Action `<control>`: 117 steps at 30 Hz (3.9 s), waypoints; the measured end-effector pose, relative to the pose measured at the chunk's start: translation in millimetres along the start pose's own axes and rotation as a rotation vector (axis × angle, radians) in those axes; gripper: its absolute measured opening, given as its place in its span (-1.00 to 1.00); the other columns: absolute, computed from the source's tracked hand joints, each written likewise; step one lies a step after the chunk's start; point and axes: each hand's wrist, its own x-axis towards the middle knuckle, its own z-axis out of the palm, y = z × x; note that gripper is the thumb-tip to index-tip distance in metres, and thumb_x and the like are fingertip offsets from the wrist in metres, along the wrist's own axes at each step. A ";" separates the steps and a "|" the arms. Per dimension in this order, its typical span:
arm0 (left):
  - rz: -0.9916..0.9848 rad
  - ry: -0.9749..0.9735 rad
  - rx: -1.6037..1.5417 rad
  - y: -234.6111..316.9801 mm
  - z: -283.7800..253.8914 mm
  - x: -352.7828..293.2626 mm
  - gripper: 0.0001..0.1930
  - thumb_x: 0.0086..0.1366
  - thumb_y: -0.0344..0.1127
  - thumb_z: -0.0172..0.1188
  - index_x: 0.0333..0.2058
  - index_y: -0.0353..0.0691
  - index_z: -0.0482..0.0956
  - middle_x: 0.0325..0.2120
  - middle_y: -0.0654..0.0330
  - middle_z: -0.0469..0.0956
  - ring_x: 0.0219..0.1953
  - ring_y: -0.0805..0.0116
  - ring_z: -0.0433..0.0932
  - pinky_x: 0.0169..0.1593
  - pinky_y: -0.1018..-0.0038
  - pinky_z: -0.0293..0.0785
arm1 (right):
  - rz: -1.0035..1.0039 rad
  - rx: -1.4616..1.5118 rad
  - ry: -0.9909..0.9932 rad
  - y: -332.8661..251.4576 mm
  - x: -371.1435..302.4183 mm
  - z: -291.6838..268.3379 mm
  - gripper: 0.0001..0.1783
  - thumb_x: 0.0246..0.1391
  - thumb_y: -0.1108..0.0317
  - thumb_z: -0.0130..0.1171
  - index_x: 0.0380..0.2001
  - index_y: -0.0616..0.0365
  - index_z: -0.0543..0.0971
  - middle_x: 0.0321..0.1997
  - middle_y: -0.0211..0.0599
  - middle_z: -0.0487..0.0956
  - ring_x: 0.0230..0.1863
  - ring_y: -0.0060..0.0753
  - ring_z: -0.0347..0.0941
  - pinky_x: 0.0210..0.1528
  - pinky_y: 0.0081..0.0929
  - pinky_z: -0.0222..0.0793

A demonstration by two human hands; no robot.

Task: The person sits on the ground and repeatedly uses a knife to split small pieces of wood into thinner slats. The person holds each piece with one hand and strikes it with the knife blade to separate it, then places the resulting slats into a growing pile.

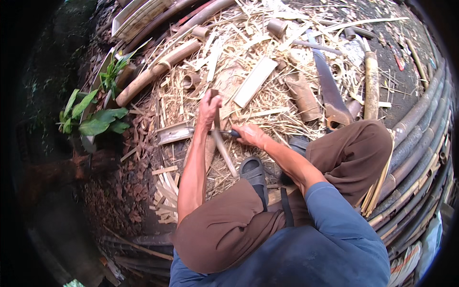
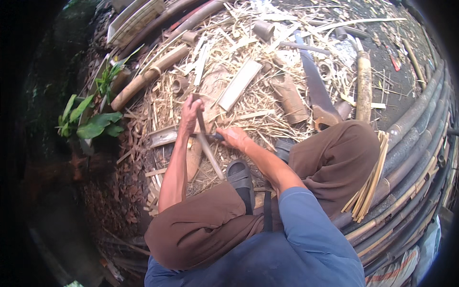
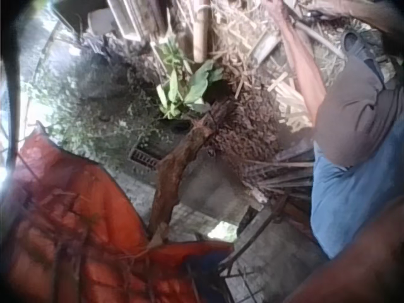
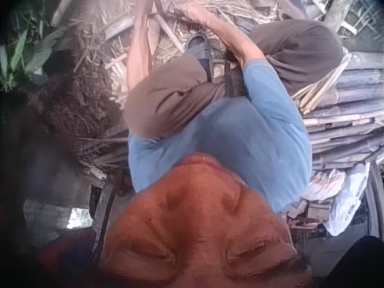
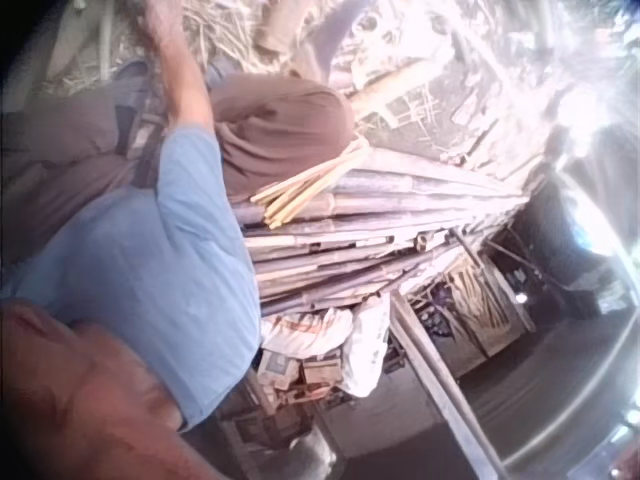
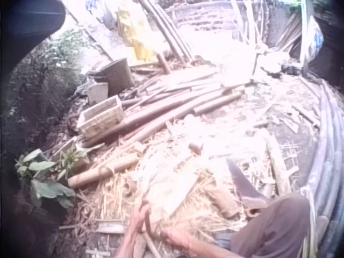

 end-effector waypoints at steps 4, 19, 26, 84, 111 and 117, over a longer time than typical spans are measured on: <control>0.108 0.525 0.063 11.6 -28.2 -4.8 -0.63 0.40 -0.11 -0.02 0.03 -0.25 0.39 -0.46 0.23 0.54 -0.38 0.47 0.47 -0.21 0.45 0.46 | 0.042 0.232 0.073 -16.9 -38.7 0.8 -0.63 -0.04 0.23 0.18 -0.13 0.07 0.45 -0.34 0.06 0.60 -0.27 0.19 0.54 -0.20 0.03 0.45; -0.138 0.950 -0.209 -38.5 -46.7 -136.9 -0.58 0.46 -0.11 -0.20 -0.06 -0.37 0.45 -0.18 -0.19 0.54 -0.13 0.07 0.57 -0.06 0.22 0.51 | 0.177 0.432 0.300 -76.2 -111.2 35.0 -0.53 0.18 0.09 0.10 0.07 0.07 0.34 -0.59 0.04 0.53 -0.57 0.12 0.50 -0.49 -0.04 0.41; -0.227 0.867 0.244 -56.4 -40.0 -172.6 -0.40 0.47 -0.08 -0.27 -0.28 -0.66 0.50 -0.43 -0.22 0.57 -0.36 0.03 0.62 -0.30 0.23 0.56 | 0.114 0.556 0.202 -117.1 -95.4 31.3 -0.58 0.29 0.00 -0.06 -0.03 0.11 0.39 -0.58 0.08 0.53 -0.49 0.21 0.49 -0.40 0.00 0.37; -0.335 0.792 -0.058 -39.2 -51.4 -211.7 -0.69 0.43 -0.32 -0.13 -0.22 -0.58 0.34 -0.23 -0.17 0.45 -0.17 -0.11 0.62 -0.18 0.30 0.69 | -0.070 0.427 0.124 -127.6 -104.7 16.9 -0.61 0.21 -0.01 0.06 -0.08 0.04 0.45 -0.63 0.10 0.51 -0.53 0.19 0.51 -0.45 0.01 0.38; -0.180 0.794 -0.010 -16.9 -53.7 -165.5 -0.66 0.42 -0.36 -0.19 -0.28 -0.61 0.43 -0.34 -0.18 0.53 -0.34 0.01 0.67 -0.35 0.35 0.72 | 0.126 0.387 0.255 -72.9 -79.2 33.2 -0.58 0.24 -0.06 0.00 -0.25 0.12 0.38 -0.70 0.01 0.47 -0.61 0.16 0.45 -0.52 0.03 0.37; -0.185 0.766 -0.006 -16.4 -41.2 -166.4 -0.67 0.41 -0.37 -0.21 -0.34 -0.61 0.40 -0.35 -0.18 0.52 -0.35 -0.04 0.67 -0.33 0.31 0.72 | 0.272 0.392 0.193 -54.8 -81.8 28.0 -0.58 0.23 -0.06 0.00 -0.22 0.11 0.39 -0.60 0.15 0.51 -0.45 0.36 0.48 -0.35 0.13 0.39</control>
